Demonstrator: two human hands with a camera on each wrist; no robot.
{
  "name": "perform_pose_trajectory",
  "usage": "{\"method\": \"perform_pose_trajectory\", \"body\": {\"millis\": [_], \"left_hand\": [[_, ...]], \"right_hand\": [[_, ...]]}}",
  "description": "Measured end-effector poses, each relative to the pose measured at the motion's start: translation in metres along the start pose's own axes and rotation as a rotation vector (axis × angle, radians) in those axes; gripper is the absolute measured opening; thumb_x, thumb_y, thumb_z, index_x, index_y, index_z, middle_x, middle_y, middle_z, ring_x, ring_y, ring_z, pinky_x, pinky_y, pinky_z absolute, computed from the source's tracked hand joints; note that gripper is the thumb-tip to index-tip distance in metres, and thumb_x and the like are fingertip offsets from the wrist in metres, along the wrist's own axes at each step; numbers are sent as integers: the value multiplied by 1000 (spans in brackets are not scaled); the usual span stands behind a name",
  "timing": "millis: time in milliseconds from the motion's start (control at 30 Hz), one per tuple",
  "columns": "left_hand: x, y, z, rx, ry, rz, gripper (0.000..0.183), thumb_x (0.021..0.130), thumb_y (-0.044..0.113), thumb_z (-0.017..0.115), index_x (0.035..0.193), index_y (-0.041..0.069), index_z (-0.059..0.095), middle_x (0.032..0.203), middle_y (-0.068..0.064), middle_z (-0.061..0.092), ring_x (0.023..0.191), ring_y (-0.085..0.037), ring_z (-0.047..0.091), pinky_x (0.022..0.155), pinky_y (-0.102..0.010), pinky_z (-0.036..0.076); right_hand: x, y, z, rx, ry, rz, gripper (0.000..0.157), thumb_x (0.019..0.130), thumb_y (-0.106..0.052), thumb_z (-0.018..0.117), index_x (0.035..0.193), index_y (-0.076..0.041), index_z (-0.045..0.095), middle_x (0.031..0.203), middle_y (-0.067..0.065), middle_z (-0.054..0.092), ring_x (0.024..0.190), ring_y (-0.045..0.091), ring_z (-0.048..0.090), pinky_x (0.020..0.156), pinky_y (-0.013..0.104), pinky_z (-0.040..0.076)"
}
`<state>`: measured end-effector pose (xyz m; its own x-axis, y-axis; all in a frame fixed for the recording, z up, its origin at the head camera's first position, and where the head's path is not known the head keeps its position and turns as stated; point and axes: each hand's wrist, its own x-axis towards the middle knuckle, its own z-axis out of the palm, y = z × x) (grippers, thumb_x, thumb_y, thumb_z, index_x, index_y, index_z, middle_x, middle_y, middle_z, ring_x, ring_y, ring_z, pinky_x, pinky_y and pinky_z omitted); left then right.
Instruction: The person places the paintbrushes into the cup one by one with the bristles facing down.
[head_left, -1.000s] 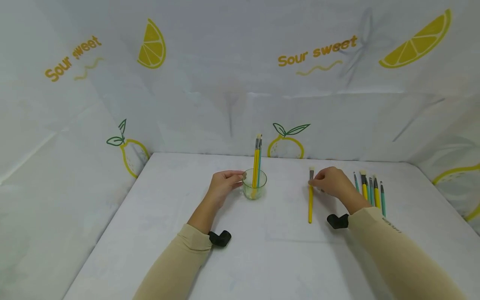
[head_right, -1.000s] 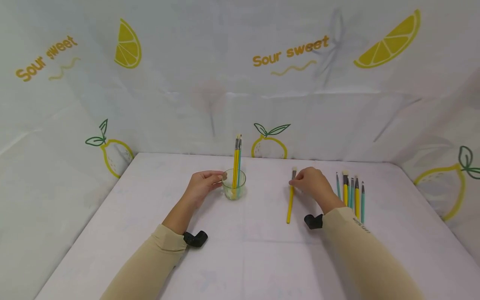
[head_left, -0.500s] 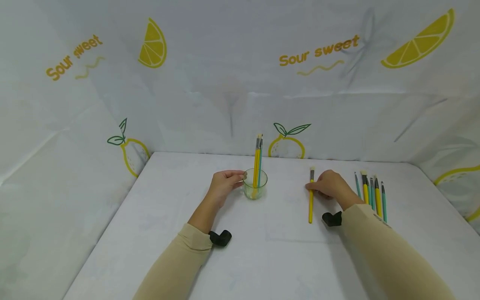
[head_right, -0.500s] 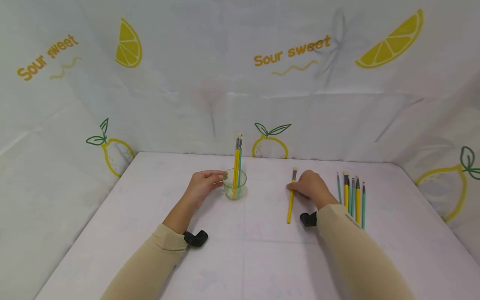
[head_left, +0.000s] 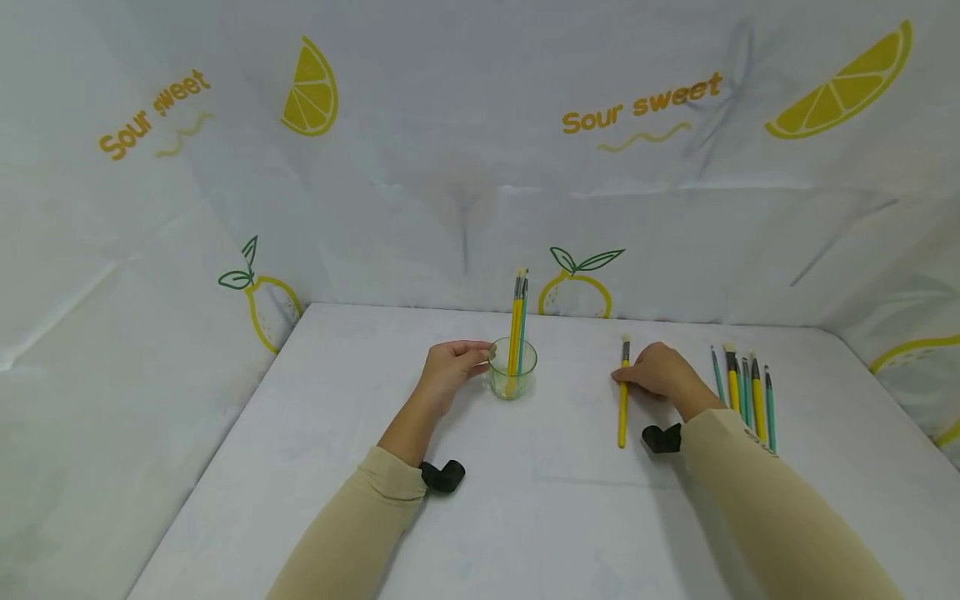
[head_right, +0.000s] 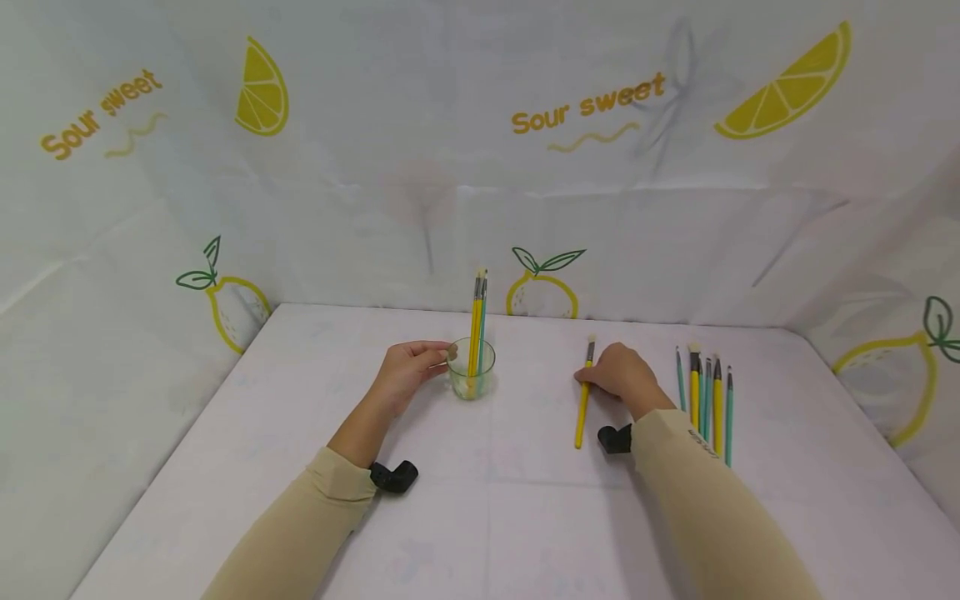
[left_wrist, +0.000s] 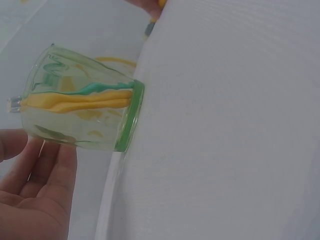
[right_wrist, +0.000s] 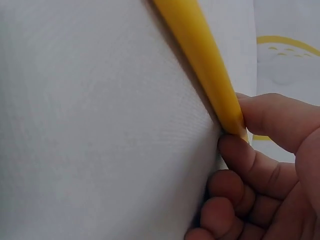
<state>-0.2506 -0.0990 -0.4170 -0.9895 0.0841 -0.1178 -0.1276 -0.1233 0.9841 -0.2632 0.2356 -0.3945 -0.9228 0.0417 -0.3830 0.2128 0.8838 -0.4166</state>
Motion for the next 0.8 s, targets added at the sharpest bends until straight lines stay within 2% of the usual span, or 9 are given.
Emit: {"method": "perform_pose_trajectory", "body": {"millis": [267,367,500,667,800], "left_hand": [[1,-1,0,-18,3,-3,21,91,2,65,108,-8,71,113,-15,71,101,-17,68,92,-36,58],[1,-1,0,-23,-2,-2,21,90,3,65,108,-8,71,113,-15,71,101,-17,68,93,-36,58],[1,-1,0,-17,-4,-1,21,90,3,65,107,-7,71,114,-15,70,101,-16,68,93,-37,58],[0,0,0,-8,-3,-4,21,91,4,65,107,-7,71,115,-15,70,102,-17,68,94,-38,57],[-1,1,0,-2,1,-1,21,91,4,65,107,-7,71,114,-15,70,102,-18,68,94,-39,57]], "right_hand": [[-1,-3,-3,32,-8,-10,35,88,-37,67,75,-5,62,62,1,53,61,16,51,54,24,44],[-2,-8,-4,77,-8,-28,36,90,-37,65,85,-1,67,65,2,58,63,16,54,57,24,48],[-3,-16,-8,148,9,-94,39,93,-35,62,95,3,70,69,2,64,66,16,59,61,24,54],[-9,-31,-15,239,24,-163,37,95,-33,63,104,3,70,80,5,72,78,19,67,75,31,60],[-14,-44,-18,275,52,-200,37,95,-32,63,111,1,68,92,9,73,93,28,67,87,39,59]]}}
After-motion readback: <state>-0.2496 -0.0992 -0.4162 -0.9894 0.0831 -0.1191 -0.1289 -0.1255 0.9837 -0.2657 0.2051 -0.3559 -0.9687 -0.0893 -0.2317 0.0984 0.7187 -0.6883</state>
